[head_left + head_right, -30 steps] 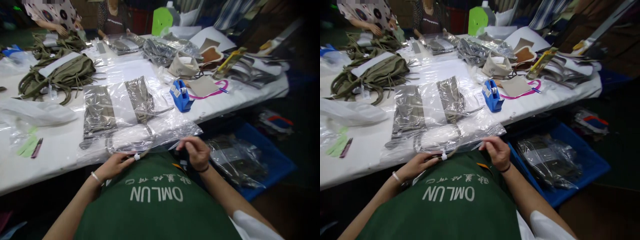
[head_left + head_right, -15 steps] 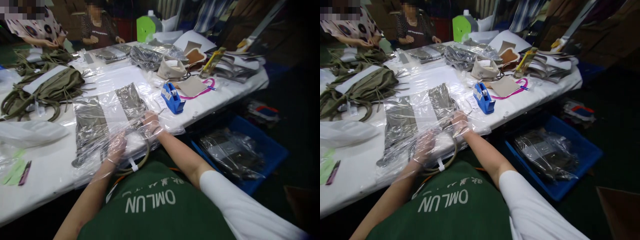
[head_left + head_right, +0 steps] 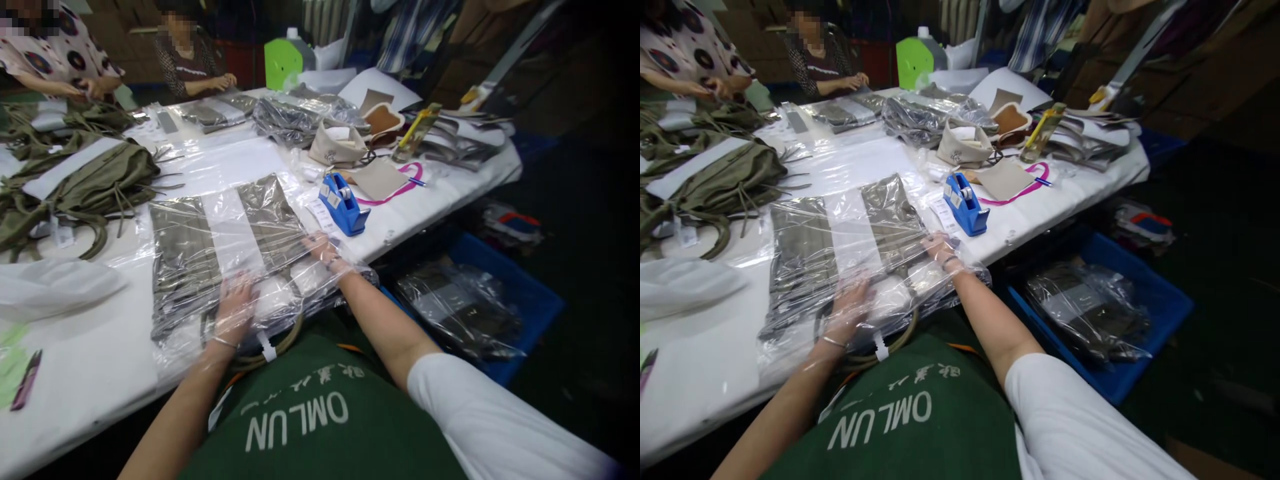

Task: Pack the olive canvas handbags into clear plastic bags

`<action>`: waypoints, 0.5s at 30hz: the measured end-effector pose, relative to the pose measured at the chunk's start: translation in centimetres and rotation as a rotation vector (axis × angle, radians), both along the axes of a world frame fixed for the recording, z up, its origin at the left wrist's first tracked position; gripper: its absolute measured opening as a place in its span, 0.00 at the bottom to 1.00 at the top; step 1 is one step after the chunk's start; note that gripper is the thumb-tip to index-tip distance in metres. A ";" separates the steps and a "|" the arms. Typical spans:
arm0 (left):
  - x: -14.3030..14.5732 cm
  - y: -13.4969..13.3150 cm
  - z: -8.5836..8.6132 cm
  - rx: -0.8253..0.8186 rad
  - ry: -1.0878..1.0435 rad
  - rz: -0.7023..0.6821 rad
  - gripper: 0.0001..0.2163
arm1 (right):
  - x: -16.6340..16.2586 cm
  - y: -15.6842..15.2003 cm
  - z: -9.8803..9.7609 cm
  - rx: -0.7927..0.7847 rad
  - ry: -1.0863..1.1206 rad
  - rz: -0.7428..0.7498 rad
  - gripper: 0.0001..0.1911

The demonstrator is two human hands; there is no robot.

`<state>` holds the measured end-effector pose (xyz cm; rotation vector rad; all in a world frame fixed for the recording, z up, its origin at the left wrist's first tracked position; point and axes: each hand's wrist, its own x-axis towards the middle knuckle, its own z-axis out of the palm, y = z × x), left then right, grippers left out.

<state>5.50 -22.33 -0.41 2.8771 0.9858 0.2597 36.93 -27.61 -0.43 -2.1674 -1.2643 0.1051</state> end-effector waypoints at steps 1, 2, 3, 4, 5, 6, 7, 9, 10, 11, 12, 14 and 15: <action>0.7 -0.1 0.4 0.015 -0.025 -0.026 0.21 | -0.1 -0.1 -0.1 -0.003 0.001 -0.010 0.08; 1.8 -0.3 0.8 0.026 -0.052 -0.071 0.20 | -0.3 -0.3 -0.3 -0.003 -0.004 -0.017 0.10; 3.1 -0.5 1.3 0.031 -0.076 -0.128 0.20 | -0.5 -0.7 -0.4 0.004 -0.015 -0.014 0.12; 4.8 -0.8 1.7 0.027 -0.090 -0.186 0.20 | -0.6 -1.4 -0.5 0.017 -0.027 0.001 0.13; 6.6 -1.0 2.1 0.014 -0.094 -0.233 0.21 | -0.6 -2.2 -0.6 0.030 -0.041 0.024 0.15; 8.5 -1.2 2.5 -0.001 -0.091 -0.260 0.21 | -0.5 -3.1 -0.6 0.038 -0.056 0.051 0.17; 10.3 -1.4 2.7 -0.018 -0.081 -0.272 0.22 | -0.3 -4.0 -0.7 0.041 -0.070 0.076 0.21; 13.7 -1.6 2.8 -0.047 -0.052 -0.262 0.25 | 0.3 -5.8 -0.8 0.033 -0.083 0.102 0.27; 15.0 -1.6 2.8 -0.055 -0.036 -0.249 0.26 | 0.6 -6.4 -0.8 0.028 -0.086 0.099 0.26; 16.0 -1.6 2.7 -0.057 -0.021 -0.235 0.28 | 1.0 -6.8 -0.8 0.024 -0.090 0.090 0.23; 16.8 -1.5 2.7 -0.056 -0.004 -0.221 0.28 | 1.3 -7.0 -0.8 0.016 -0.094 0.080 0.19; 17.8 -1.3 2.7 -0.040 0.021 -0.202 0.27 | 2.0 -6.9 -0.6 -0.006 -0.103 0.077 0.12; 18.0 -1.1 2.7 -0.033 0.019 -0.204 0.25 | 2.3 -6.7 -0.4 -0.012 -0.102 0.086 0.11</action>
